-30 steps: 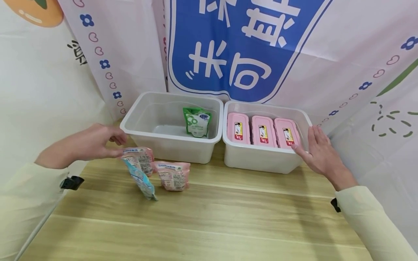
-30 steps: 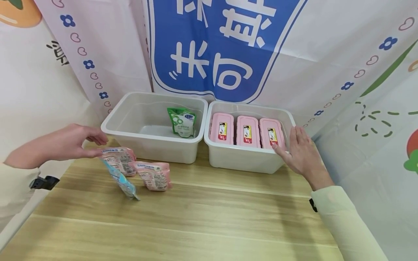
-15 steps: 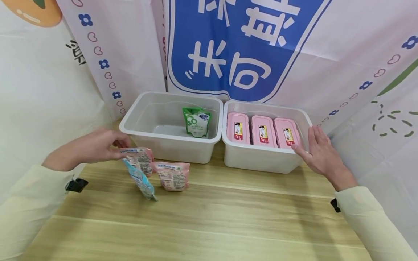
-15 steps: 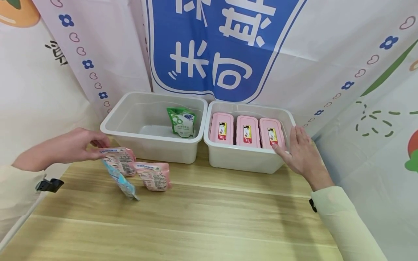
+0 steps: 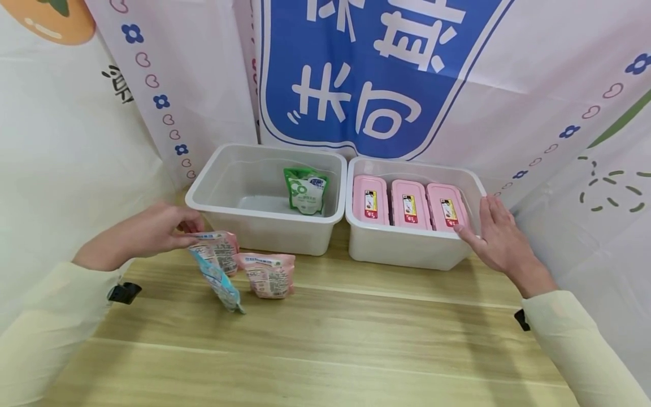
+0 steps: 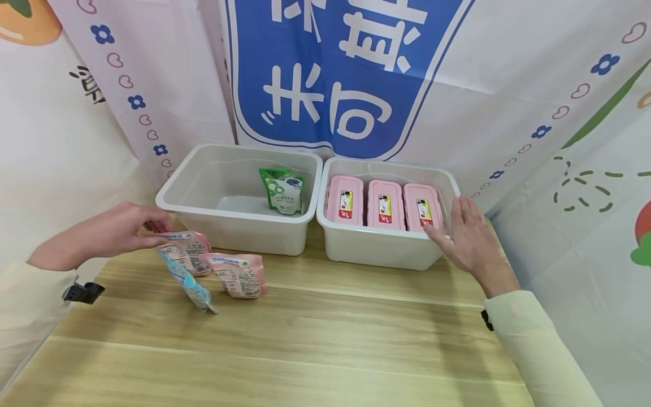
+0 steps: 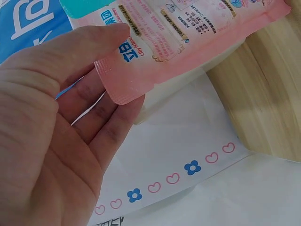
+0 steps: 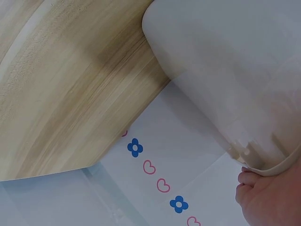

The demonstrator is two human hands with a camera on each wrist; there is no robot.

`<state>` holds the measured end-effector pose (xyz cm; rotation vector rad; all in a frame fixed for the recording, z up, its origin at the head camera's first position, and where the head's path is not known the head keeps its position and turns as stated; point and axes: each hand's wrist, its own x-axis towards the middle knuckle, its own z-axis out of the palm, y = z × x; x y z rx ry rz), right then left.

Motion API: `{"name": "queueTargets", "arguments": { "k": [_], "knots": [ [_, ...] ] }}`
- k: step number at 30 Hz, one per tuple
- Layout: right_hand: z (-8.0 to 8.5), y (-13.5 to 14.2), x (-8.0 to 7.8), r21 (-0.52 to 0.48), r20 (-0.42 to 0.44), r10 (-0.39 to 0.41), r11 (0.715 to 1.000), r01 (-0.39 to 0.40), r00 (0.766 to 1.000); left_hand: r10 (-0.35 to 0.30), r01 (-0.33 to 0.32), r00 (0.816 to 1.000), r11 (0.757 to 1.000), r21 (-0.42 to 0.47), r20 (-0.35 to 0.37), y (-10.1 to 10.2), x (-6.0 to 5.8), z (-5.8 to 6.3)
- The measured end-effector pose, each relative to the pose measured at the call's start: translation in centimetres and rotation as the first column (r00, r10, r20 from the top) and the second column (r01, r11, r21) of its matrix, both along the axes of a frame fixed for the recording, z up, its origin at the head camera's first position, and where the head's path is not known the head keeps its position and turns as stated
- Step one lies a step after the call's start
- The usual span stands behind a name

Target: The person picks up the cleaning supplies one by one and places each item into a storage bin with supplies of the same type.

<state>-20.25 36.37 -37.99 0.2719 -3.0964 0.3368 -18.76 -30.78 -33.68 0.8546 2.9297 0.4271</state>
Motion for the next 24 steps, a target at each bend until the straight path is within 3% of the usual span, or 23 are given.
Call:
{"name": "queueTargets", "arguments": {
  "k": [13, 24],
  "knots": [
    [-0.02, 0.0, -0.03, -0.01, -0.024, 0.009, 1.0, -0.009, 1.0, 0.017, -0.017, 1.0, 1.0, 0.009, 0.015, 0.16, 0.08, -0.31],
    [0.01, 0.02, -0.03, -0.014, -0.029, 0.013, 1.0, -0.014, 0.999, -0.003, 0.003, 0.999, 1.0, -0.004, -0.042, 0.33, 0.22, -0.24]
  ]
}}
